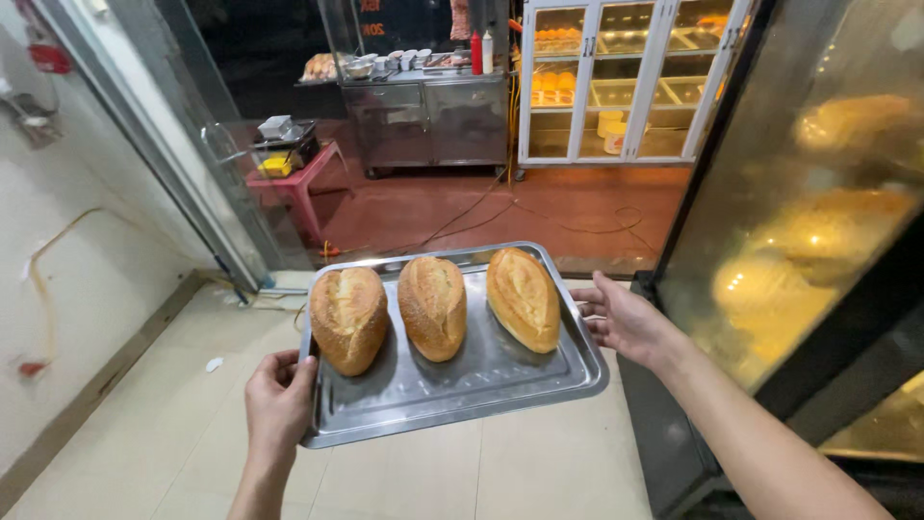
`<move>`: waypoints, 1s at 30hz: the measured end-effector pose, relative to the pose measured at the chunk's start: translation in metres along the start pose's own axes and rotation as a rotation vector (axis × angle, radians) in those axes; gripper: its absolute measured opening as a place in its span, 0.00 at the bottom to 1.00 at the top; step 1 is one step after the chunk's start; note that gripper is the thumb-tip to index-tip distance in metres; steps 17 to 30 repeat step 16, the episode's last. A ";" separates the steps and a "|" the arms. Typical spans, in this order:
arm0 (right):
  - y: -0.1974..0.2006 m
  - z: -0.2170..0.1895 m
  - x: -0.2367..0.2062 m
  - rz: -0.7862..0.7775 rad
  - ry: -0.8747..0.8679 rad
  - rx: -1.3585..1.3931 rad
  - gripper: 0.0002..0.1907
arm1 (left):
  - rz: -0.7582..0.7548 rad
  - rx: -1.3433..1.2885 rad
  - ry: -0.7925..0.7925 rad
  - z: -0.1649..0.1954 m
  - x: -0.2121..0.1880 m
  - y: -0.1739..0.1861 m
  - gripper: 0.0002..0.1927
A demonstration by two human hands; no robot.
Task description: The person retrieves baking trays from a rack, moves them to a counter, and transfers baked pastries and bread onto serving trays. They then carry the trays to a display cabinet and place them inside for display.
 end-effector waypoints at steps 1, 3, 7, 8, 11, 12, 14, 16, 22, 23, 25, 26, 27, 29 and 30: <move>-0.002 -0.017 0.038 0.006 0.004 -0.004 0.32 | 0.004 0.011 0.002 -0.005 0.037 -0.020 0.13; -0.008 -0.050 0.112 0.009 0.018 -0.015 0.32 | -0.004 0.001 -0.007 -0.014 0.111 -0.061 0.13; -0.007 -0.127 0.245 0.033 0.076 0.011 0.32 | -0.064 -0.038 -0.042 -0.008 0.271 -0.159 0.13; -0.002 -0.152 0.275 0.045 0.095 0.029 0.32 | -0.079 -0.038 -0.050 0.002 0.314 -0.190 0.13; 0.030 -0.212 0.355 0.135 0.150 0.075 0.31 | -0.123 0.036 -0.150 0.033 0.426 -0.287 0.13; 0.047 -0.231 0.376 0.172 0.163 0.080 0.32 | -0.161 0.011 -0.159 0.043 0.453 -0.325 0.13; 0.084 -0.272 0.419 0.238 0.195 0.091 0.33 | -0.227 -0.040 -0.182 0.065 0.506 -0.402 0.13; 0.120 -0.305 0.466 0.295 0.223 0.139 0.35 | -0.259 0.031 -0.211 0.080 0.550 -0.477 0.14; 0.120 -0.305 0.466 0.295 0.223 0.139 0.35 | -0.259 0.031 -0.211 0.080 0.550 -0.477 0.14; 0.120 -0.305 0.466 0.295 0.223 0.139 0.35 | -0.259 0.031 -0.211 0.080 0.550 -0.477 0.14; 0.120 -0.305 0.466 0.295 0.223 0.139 0.35 | -0.259 0.031 -0.211 0.080 0.550 -0.477 0.14; 0.120 -0.305 0.466 0.295 0.223 0.139 0.35 | -0.259 0.031 -0.211 0.080 0.550 -0.477 0.14; 0.120 -0.305 0.466 0.295 0.223 0.139 0.35 | -0.259 0.031 -0.211 0.080 0.550 -0.477 0.14; 0.120 -0.305 0.466 0.295 0.223 0.139 0.35 | -0.259 0.031 -0.211 0.080 0.550 -0.477 0.14; 0.120 -0.305 0.466 0.295 0.223 0.139 0.35 | -0.259 0.031 -0.211 0.080 0.550 -0.477 0.14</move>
Point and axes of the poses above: each hand's wrist, its own x-axis towards the middle knuckle, its own y-axis out of the back of the hand, z = x × y, the point moved 7 cm from there along x, towards the middle knuckle, and after that the axes turned 12 degrees about x, right-handed, at the moved point
